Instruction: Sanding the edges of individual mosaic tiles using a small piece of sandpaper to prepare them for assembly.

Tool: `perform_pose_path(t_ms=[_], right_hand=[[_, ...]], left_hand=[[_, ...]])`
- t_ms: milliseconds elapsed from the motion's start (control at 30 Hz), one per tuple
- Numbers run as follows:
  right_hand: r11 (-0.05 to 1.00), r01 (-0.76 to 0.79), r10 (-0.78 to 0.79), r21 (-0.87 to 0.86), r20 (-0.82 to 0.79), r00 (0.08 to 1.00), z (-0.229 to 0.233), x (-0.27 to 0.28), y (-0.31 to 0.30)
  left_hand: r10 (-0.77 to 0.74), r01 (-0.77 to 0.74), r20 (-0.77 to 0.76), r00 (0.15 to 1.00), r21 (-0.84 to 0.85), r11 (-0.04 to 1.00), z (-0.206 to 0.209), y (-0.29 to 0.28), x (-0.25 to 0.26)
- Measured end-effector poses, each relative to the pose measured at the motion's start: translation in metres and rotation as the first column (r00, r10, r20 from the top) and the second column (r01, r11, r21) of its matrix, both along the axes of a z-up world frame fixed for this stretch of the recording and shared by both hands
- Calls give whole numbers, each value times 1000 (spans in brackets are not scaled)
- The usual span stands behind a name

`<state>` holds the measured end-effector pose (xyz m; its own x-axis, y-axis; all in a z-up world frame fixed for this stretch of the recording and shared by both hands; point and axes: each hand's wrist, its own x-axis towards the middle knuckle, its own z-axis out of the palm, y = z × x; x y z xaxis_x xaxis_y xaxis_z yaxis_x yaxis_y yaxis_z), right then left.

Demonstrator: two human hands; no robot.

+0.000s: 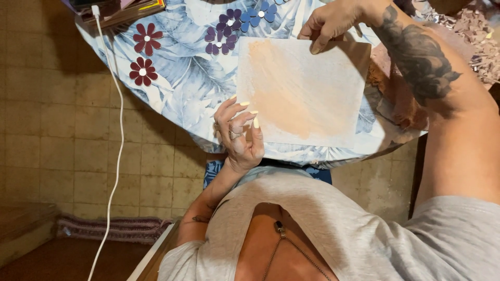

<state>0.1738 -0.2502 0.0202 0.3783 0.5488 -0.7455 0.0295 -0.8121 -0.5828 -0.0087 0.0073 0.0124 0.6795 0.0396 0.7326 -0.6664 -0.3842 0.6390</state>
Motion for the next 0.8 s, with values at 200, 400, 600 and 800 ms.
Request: perform_pose_path(t_ms=[200, 400, 600, 800], right_hand=[[991, 74, -60, -113, 121, 991, 6, -8, 6], [951, 99, 0, -294, 320, 948, 21, -17, 16], [917, 10, 208, -400, 498, 842, 34, -30, 23], [946, 13, 210, -323, 646, 734, 41, -40, 22]], left_hand=[[-14, 14, -18, 1000, 0, 1000, 0, 0, 0], [-19, 19, -19, 1000, 6, 1000, 0, -1, 1], [-15, 16, -22, 1000, 58, 998, 6, 0, 6], [72, -33, -137, 988, 270, 962, -5, 15, 35]])
